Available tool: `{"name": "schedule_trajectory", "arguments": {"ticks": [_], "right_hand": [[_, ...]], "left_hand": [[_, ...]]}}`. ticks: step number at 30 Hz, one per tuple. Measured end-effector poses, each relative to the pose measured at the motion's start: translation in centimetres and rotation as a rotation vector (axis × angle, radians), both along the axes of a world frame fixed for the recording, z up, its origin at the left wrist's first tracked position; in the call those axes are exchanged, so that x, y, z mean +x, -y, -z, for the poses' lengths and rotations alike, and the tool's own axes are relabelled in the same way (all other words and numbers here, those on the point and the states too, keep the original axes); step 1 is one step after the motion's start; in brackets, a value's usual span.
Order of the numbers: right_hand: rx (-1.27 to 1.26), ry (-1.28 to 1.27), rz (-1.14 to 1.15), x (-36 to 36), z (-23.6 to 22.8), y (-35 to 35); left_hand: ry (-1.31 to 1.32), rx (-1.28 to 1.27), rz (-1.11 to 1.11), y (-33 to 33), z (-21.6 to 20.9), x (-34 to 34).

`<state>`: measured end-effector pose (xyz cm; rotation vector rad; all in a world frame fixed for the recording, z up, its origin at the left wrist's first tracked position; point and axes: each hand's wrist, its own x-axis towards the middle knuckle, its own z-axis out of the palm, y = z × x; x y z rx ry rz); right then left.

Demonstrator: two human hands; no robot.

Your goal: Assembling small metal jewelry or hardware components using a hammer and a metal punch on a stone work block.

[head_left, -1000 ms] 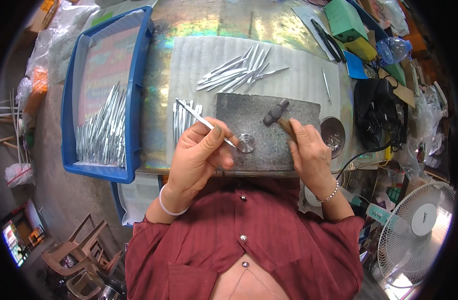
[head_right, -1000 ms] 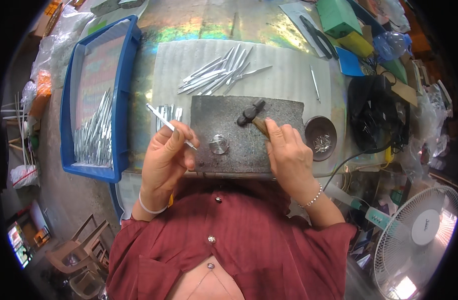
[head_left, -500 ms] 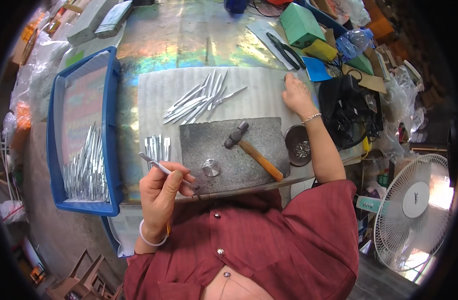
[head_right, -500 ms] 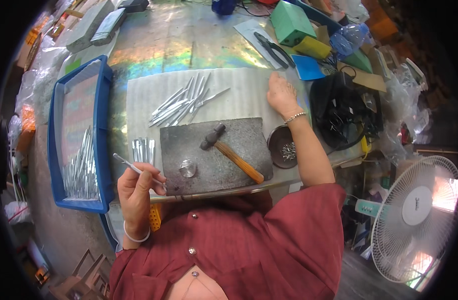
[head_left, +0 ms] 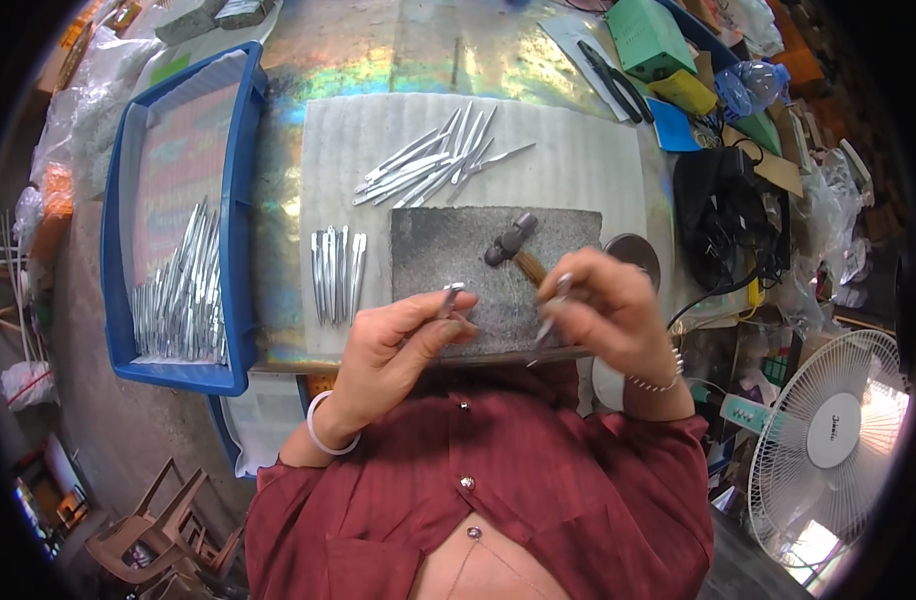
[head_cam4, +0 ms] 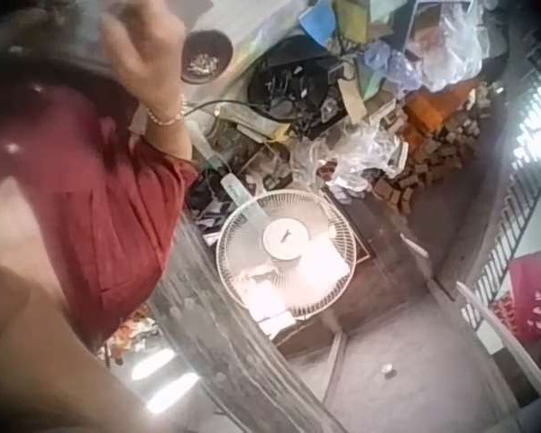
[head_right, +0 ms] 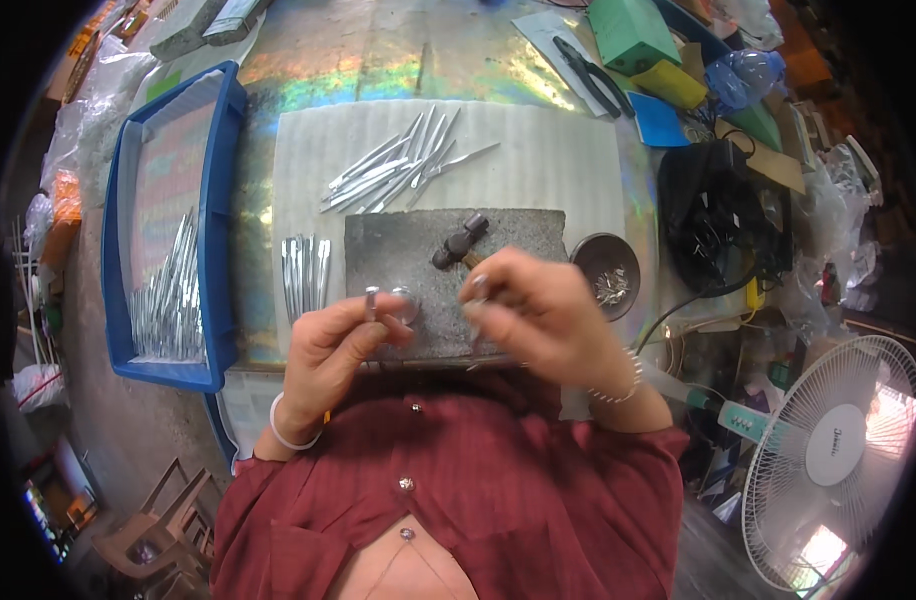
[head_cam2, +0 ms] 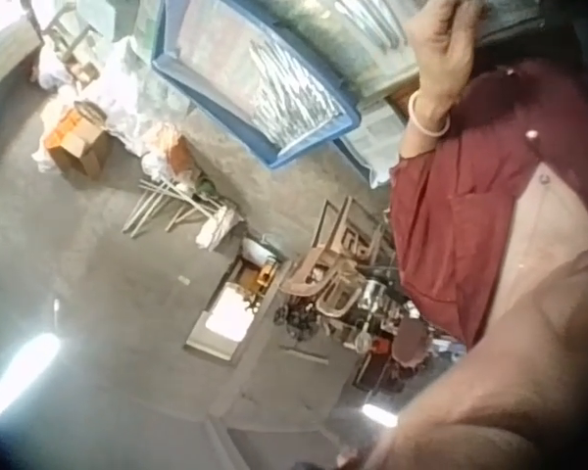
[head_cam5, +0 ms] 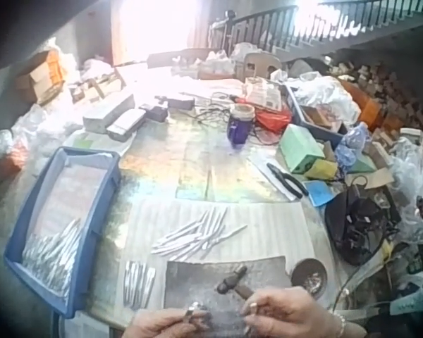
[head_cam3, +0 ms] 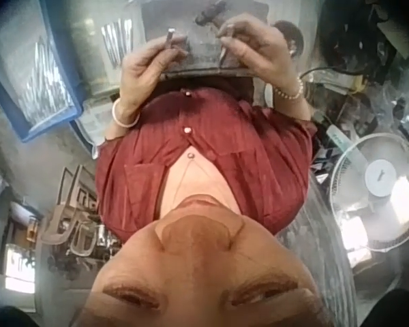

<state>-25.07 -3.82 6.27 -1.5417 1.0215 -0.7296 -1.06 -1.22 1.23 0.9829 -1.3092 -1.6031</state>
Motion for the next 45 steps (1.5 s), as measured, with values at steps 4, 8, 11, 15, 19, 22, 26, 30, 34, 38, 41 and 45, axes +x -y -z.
{"name": "schedule_trajectory", "arguments": {"ticks": [4, 8, 11, 15, 19, 22, 26, 30, 34, 38, 41, 45], "right_hand": [[0.098, 0.105, -0.030, 3.4, 1.1, -1.6], [-0.101, 0.073, 0.053, 5.3, 1.4, -1.8], [-0.430, 0.007, 0.061, 5.9, 1.8, -1.4], [-0.388, 0.012, 0.110, 6.2, 1.6, -2.1], [-0.400, 0.006, 0.125, 6.3, 1.3, -2.0], [-0.413, 0.016, 0.132, 6.4, 1.5, -2.0], [-0.443, 0.009, 0.119, 6.3, 1.7, -1.9], [-0.388, 0.041, 0.132, 6.2, 1.7, -2.0], [-0.381, 0.074, 0.154, 6.0, 2.0, -2.0], [-0.409, 0.060, 0.130, 5.9, 1.5, -2.1], [-0.402, 0.041, 0.137, 5.9, 1.8, -2.0], [-0.396, 0.070, 0.140, 5.9, 1.7, -2.3]], "left_hand": [[-0.111, 0.077, -0.041, -1.0, -0.6, -0.8], [-0.067, -0.017, -0.039, -1.4, -0.3, -0.4], [-0.045, -0.031, -0.067, -1.7, -0.1, 0.0], [-0.026, -0.125, -0.033, -1.6, 0.0, 0.2], [-0.022, -0.130, -0.016, -1.5, 0.0, 0.2], [-0.068, -0.077, -0.018, -1.5, 0.1, 0.2], [-0.033, -0.063, 0.015, -1.5, -0.1, 0.4], [-0.072, -0.007, 0.045, -1.5, -0.5, 0.3], [-0.020, -0.105, 0.039, -1.1, -0.7, 0.0], [-0.019, -0.151, 0.028, -1.3, -0.6, 0.0], [-0.010, -0.153, 0.047, -1.0, -0.4, 0.0], [-0.043, -0.164, 0.030, -1.5, -0.1, -0.2]]}}
